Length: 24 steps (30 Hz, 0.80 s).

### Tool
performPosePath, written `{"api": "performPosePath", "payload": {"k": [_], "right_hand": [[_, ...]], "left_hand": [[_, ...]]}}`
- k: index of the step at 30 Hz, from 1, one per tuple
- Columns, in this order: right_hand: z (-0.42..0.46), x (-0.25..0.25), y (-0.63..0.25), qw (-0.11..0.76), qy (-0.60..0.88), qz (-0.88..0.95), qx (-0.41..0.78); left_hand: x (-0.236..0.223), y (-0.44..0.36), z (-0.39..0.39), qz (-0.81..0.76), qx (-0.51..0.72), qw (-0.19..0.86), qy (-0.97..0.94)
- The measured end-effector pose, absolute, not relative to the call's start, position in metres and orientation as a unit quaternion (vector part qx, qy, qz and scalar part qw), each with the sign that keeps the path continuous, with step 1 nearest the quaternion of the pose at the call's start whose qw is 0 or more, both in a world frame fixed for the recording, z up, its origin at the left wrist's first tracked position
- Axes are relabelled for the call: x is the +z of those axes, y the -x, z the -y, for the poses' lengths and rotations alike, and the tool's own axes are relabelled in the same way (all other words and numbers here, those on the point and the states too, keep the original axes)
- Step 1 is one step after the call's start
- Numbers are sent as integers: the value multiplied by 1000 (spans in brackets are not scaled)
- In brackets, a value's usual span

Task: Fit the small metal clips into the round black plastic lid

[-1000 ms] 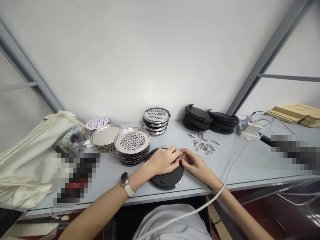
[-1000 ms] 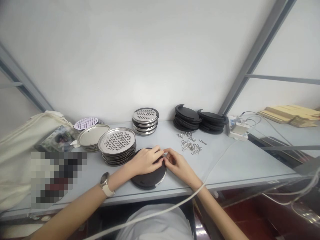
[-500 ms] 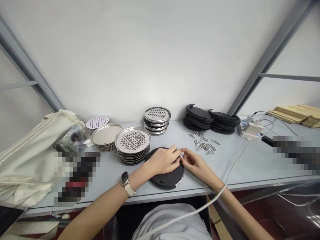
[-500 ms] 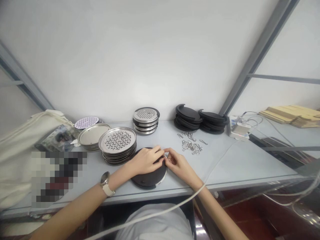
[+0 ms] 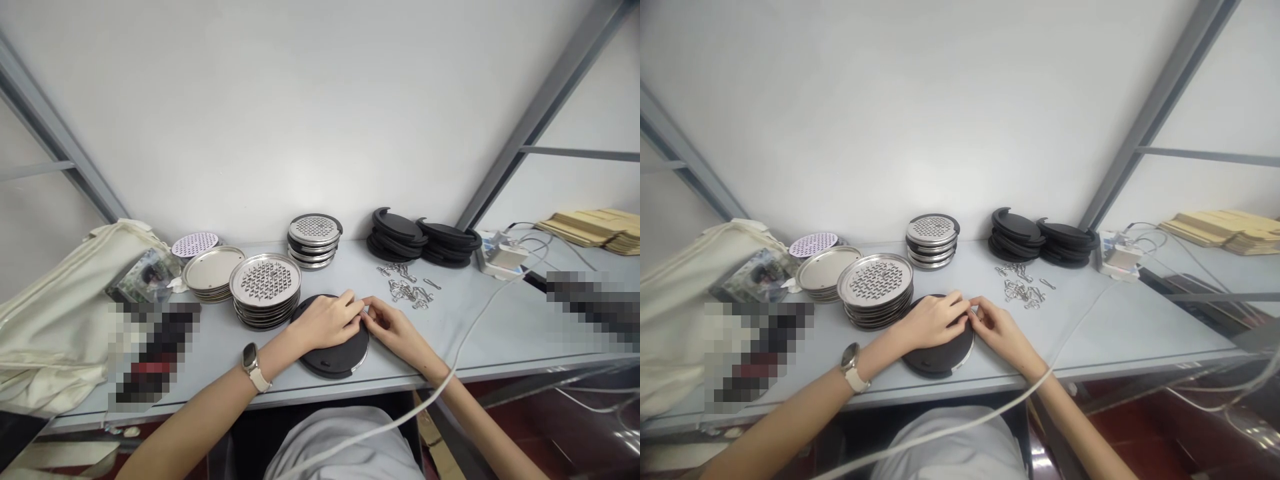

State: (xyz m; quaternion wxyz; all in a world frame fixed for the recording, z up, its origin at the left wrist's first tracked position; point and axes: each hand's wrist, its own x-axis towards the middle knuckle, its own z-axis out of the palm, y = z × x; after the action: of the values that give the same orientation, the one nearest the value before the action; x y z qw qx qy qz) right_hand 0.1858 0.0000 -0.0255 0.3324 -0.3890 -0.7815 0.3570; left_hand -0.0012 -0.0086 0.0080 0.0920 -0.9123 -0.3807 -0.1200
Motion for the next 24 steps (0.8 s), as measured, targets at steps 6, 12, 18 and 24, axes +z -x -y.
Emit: {"api": "performPosePath", "payload": {"k": [6,12,18,24], "right_hand": [[1,-25,-185,339,387,779,358],[2,-25,-185,335,387,782,355],[3,-24,-184,330,377,792,349],[3,-24,-185,315,375,802,342]], "left_hand": [[10,0,10,396,-114,76,908],[10,-1,10,417,-109,64,900],[10,1,10,404,-110,68,905],[10,1,10,399,-110,71,908]]}}
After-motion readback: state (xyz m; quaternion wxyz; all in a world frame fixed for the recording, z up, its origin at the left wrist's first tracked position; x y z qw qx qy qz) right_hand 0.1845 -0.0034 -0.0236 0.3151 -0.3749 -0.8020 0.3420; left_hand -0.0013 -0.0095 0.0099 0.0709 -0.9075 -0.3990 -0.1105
